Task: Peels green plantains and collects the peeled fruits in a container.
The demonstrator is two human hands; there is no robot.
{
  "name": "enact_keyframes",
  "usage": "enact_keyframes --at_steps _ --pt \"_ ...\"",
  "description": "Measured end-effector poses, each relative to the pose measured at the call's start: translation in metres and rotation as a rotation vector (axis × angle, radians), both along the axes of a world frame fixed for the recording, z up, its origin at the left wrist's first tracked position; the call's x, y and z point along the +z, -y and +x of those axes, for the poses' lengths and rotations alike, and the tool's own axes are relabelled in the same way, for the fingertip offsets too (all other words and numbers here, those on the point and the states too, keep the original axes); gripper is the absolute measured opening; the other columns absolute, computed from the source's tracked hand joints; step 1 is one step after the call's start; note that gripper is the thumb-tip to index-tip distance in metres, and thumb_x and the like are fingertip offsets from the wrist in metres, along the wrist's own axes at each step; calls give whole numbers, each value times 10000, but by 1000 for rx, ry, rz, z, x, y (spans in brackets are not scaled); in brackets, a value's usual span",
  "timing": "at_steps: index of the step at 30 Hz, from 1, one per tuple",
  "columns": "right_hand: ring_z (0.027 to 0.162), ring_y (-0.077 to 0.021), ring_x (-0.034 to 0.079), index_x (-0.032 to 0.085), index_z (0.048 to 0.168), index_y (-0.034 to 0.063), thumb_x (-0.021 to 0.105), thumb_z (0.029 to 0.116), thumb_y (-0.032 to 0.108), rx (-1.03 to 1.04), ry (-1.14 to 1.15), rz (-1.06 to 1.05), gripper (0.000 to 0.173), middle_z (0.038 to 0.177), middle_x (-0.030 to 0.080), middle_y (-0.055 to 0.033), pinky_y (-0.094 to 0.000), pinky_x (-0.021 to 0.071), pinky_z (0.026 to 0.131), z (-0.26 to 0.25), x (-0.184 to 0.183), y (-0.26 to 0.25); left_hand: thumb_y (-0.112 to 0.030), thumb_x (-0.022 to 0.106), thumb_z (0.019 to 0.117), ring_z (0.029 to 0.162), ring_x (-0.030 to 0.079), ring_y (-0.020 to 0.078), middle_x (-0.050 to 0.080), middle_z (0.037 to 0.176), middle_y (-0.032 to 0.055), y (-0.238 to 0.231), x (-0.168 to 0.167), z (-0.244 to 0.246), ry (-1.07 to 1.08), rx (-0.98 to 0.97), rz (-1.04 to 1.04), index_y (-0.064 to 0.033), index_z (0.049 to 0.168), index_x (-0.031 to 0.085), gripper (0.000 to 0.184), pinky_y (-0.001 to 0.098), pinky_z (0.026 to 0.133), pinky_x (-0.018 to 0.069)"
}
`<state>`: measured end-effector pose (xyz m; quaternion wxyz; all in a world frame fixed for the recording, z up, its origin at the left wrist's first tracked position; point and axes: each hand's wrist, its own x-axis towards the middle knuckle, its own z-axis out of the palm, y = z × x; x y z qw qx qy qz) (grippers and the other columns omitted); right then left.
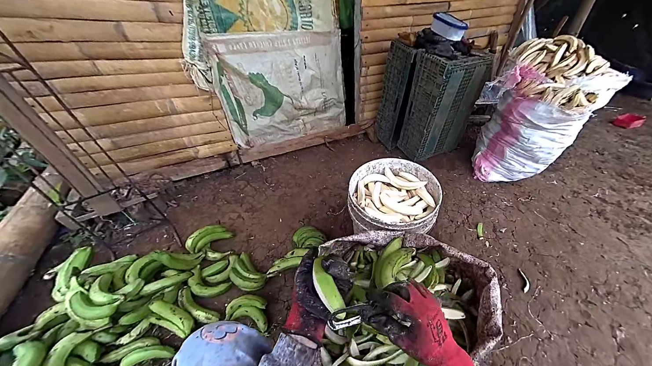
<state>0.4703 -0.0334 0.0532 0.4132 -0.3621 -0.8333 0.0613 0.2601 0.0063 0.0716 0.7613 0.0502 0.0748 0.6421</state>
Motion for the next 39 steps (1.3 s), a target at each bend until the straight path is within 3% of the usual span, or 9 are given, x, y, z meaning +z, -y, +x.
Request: enact_keyframes --at_steps 6,12,18,19,22,27,34,36,39 --pt "975 -388 702 759 1189 203 670 876 309 -145 127 65 343 1037 734 -147 -553 553 847 -10 8 3 -461 166 1104 480 619 115 614 609 8 4 8 12 -383 151 -82 -112 831 569 599 255 445 543" --pt "1078 -450 664 723 1274 153 693 880 186 -226 129 -227 396 1139 701 -229 -583 523 912 -27 13 -3 -208 286 1127 883 611 81 616 1072 101 13 8 23 -1275 412 61 51 1372 494 413 239 813 527" --pt "1140 -380 651 629 1359 70 537 1015 199 -421 28 -670 379 1222 663 -225 -531 503 981 -9 19 -31 -189 359 1113 951 637 165 634 1137 176 22 -1 30 -1555 228 146 73 1372 510 398 324 873 542" --pt "1161 -368 650 620 1371 77 529 1027 213 -471 15 -711 380 1248 661 -217 -529 498 1000 -2 16 -37 -169 366 1111 1021 635 174 640 1196 197 25 2 28 -1520 169 130 84 1391 505 402 311 944 517" --pt "1113 -310 673 676 1319 79 603 978 196 -371 -128 -579 368 1203 695 -182 -476 515 999 17 9 -39 -356 238 1128 476 560 119 578 649 58 6 -2 17 -937 14 6 -30 986 593 503 259 432 510" --pt "1031 -278 689 763 1155 132 760 890 286 224 78 -391 307 1078 728 -132 -485 546 926 21 25 -17 -363 417 1049 568 624 137 654 788 75 -19 -21 -4 -166 -312 200 9 1219 629 461 246 528 552" --pt "1073 -434 669 710 1281 82 670 912 202 -416 -19 -358 390 1166 686 -251 -569 536 895 0 11 -29 -202 295 1088 603 626 110 659 769 69 6 -10 21 -818 17 152 -16 1072 623 378 247 546 552" --pt "1114 -415 663 663 1335 49 638 935 172 -536 -90 -438 419 1220 667 -255 -556 527 946 9 15 -37 -130 361 1100 863 642 81 670 1031 90 6 -6 12 -1101 143 141 34 1270 581 322 224 799 548" --pt "1021 -299 689 680 1287 63 711 909 407 -382 -161 -426 512 1136 707 -167 -492 550 907 10 21 -33 -183 348 1115 828 602 41 642 1025 44 -8 -2 11 -1287 407 -10 15 1286 580 349 206 764 519"
